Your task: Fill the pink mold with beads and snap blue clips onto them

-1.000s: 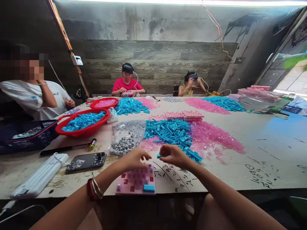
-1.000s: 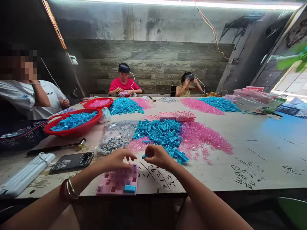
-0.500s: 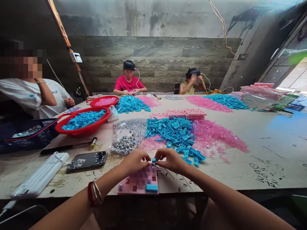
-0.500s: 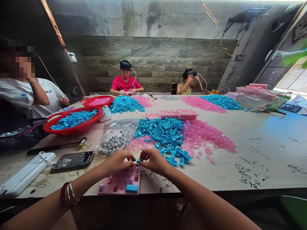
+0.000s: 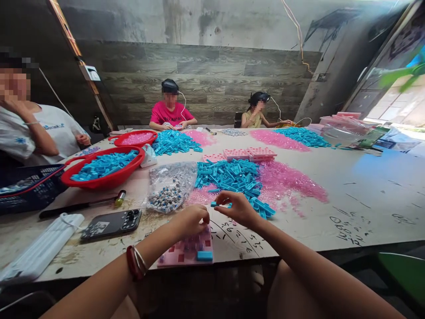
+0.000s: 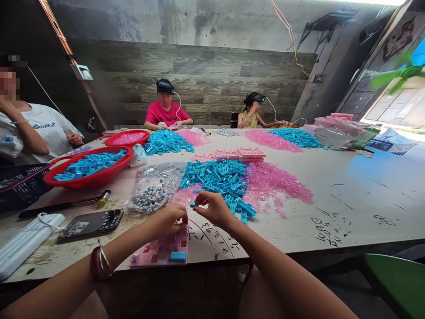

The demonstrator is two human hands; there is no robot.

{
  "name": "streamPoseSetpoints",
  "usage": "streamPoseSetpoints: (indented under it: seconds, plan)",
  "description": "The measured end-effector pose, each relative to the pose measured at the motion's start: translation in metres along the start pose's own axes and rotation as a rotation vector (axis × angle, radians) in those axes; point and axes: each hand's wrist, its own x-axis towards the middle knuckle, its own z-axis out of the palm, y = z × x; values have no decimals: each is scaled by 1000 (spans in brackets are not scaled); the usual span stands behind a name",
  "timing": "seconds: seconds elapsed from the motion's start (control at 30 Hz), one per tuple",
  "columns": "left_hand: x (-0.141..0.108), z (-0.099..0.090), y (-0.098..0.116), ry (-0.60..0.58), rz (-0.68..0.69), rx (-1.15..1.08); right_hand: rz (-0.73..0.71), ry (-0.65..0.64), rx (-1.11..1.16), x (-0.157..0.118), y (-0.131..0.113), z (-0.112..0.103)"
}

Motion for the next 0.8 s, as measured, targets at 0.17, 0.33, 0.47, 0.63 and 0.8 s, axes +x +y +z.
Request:
streamPoseSetpoints:
  seconds: [0.17,0.33,0.47,0.63,0.8]
  plan:
    - [0,-2,-3,-27,85,0,-8,15,-7,1,1,-1]
    - [-1,-2,-12,-30,178,-12,-9,16,-12,0,0,-3]
    - [-2,-3,-18,-30,210,-79,-6,17,-12,0,-2,-5]
    - [-5,-7,-16,-5,162,-93,0,-16,15,0,1,-5]
    - [-10,-17,-14,98,41,-186,-5,-104,62,-5,-1,9]
